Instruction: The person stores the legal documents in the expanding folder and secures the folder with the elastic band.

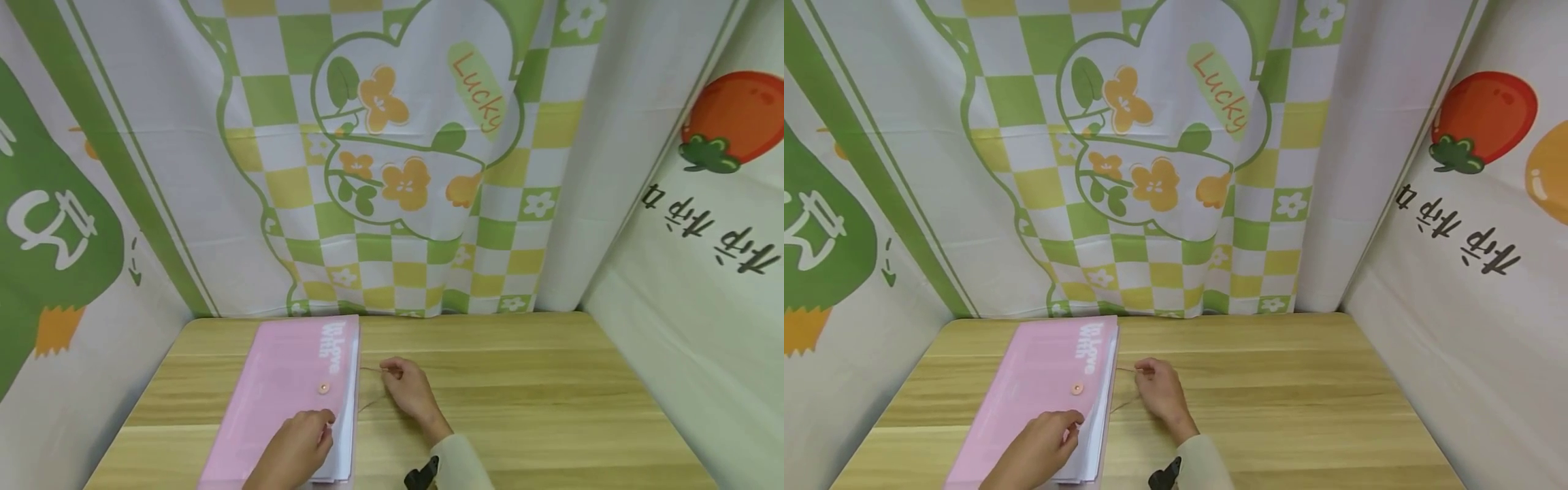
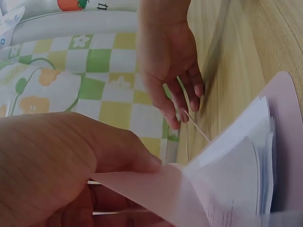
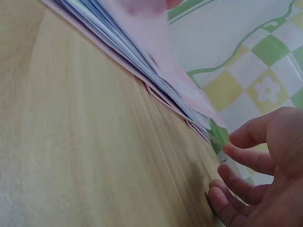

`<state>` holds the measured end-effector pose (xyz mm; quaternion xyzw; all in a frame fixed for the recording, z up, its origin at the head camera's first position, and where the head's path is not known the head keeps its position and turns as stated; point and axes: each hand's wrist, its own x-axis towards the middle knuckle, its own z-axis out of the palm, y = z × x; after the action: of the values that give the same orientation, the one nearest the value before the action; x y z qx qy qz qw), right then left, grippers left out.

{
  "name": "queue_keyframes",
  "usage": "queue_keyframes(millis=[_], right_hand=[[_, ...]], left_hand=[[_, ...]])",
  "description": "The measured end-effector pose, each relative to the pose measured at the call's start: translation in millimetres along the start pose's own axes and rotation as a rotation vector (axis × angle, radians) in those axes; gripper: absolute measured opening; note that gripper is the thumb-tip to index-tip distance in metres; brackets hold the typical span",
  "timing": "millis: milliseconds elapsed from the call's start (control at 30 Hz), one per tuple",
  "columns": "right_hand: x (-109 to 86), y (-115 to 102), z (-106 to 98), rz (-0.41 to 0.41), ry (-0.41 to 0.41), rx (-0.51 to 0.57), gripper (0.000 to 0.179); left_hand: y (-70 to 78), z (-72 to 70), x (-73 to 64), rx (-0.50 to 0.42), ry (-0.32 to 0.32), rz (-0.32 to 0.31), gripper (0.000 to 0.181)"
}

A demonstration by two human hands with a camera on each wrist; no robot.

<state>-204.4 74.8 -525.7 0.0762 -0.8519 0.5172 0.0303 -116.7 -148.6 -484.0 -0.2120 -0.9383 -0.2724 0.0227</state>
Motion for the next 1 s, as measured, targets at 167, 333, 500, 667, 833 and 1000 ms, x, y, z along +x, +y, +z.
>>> queue_keyframes(millis=[167,333,500,667,833,1000], right_hand=[[0.0,2,-1,0.040,-0.033,0.036,0.023],[0.5,3,1,0.066,-0.041,0.028,0.024],[1.5,2,-1,0.065,-0.062,0.014,0.023],[0.4,2,-4,0.052,-0.087,0.018,0.022],[-0.8,2,-4,0.054,-0.102,0.031,0.024],[-2.2,2,-5,0.052,-0.101,0.039,0.025]], left_hand=[[0.4,4.1,4.6,0.031,-0.046,-0.027,0.008],[1.2,8.7,7.2,0.054,-0.077,-0.069,0.010],[-0.2,9.8,6.3,0.004,-0.130,-0.088,0.029],[-3.7,5.9,4.0,0.018,-0.129,-0.047,0.022],[-13.2,-1.1,0.9,0.047,-0.154,-0.007,0.024],[-27.8,-8.7,4.2,0.066,-0.143,-0.056,0.034]])
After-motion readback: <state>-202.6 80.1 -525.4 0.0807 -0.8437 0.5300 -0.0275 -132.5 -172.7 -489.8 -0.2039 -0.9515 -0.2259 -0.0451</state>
